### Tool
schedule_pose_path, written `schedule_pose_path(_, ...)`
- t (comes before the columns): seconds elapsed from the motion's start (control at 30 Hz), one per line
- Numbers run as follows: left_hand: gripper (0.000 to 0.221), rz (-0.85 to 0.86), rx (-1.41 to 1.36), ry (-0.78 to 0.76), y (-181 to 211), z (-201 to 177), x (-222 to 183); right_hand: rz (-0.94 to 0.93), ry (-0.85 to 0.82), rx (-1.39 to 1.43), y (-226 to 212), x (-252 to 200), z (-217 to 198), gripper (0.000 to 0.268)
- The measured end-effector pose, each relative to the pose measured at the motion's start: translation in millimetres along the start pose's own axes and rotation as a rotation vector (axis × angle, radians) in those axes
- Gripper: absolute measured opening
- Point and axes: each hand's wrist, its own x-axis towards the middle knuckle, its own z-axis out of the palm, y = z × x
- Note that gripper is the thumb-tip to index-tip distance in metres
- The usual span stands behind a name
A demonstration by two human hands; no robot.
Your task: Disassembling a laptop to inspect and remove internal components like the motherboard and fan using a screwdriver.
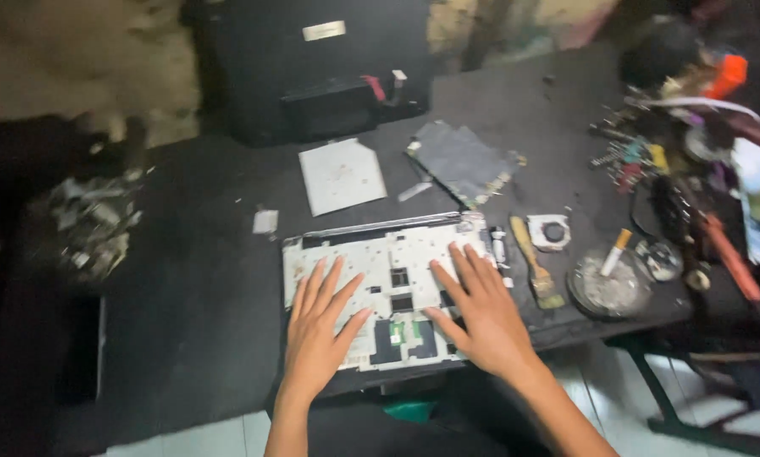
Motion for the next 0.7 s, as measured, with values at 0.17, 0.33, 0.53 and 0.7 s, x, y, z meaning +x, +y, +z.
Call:
schedule_pose_path(0.17, 0.054, -0.021, 0.036, -0.071, -17.7, 13.1, 2.4, 0.012, 0.192, 0.059, 4.4, -9.6, -11.8, 0.04)
schedule_pose_path(0.33, 0.054, -0.002, 0.032, -0.044, -18.7, 16.2, -3.0, 0.169, 0.417, 0.0, 15.9, -9.8, -48.3, 0.023)
schedule_pose_path(0.53, 0.05, -0.031, 0.075, -0.045, -21.7, 19.0, -2.4, 0.286, 0.432, -0.092, 32.1, -9.8, -72.8, 0.017)
schedule_pose_path(0.7, 0.047, -0.041, 0.041, -0.058, -18.4, 14.8, -1.0, 0.307, 0.195, -0.172, 32.3, -6.8, -57.3, 0.039)
